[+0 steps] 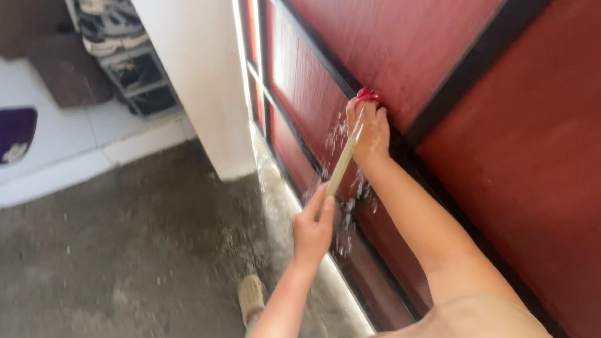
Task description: The person uses a water hose and a red cloth to clean a red metal gate. They spray water onto the gate and wipe the surface with the cloth, focusing on the frame and panels.
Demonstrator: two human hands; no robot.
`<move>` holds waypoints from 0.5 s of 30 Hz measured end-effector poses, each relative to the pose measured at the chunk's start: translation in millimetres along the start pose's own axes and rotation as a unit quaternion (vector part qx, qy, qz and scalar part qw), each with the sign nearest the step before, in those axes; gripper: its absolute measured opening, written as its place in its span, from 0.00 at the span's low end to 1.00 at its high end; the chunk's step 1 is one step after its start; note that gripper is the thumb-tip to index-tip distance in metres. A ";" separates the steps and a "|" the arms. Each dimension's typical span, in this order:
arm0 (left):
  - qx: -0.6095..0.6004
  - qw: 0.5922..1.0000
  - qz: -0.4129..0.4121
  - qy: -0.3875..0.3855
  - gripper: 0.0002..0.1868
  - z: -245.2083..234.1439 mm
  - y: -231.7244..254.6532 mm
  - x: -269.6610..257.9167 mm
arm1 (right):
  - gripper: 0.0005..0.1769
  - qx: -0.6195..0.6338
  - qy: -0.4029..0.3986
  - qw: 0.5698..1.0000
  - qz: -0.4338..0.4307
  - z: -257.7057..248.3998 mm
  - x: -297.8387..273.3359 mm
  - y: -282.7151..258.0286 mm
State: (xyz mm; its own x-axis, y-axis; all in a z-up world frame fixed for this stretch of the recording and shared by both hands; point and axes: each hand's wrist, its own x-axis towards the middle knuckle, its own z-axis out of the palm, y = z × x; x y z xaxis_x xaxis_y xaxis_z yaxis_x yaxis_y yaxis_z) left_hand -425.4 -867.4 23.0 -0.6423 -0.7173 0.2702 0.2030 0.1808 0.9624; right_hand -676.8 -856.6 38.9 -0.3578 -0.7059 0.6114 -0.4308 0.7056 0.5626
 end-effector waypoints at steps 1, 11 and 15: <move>0.004 1.000 -0.005 -0.010 0.20 -10.0 -9.2 17.8 | 0.23 -0.036 0.017 0.999 0.001 13.5 18.1 -10.2; -0.030 0.998 -0.042 -0.041 0.21 -105.0 -57.4 180.5 | 0.19 0.000 -0.045 0.998 -0.050 140.0 211.2 -111.9; -0.020 0.999 -0.022 -0.041 0.22 -113.0 -54.1 252.1 | 0.21 -0.007 -0.049 0.997 -0.063 158.3 258.7 -124.7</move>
State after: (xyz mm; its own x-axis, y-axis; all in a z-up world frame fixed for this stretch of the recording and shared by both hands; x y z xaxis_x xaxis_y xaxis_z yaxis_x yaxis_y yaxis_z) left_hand -514.8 -1134.1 35.6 -0.7095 -0.6657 0.2312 0.2014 0.1228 0.9718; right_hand -846.8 -1137.1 38.8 -0.3812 -0.7915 0.4776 -0.4667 0.6108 0.6396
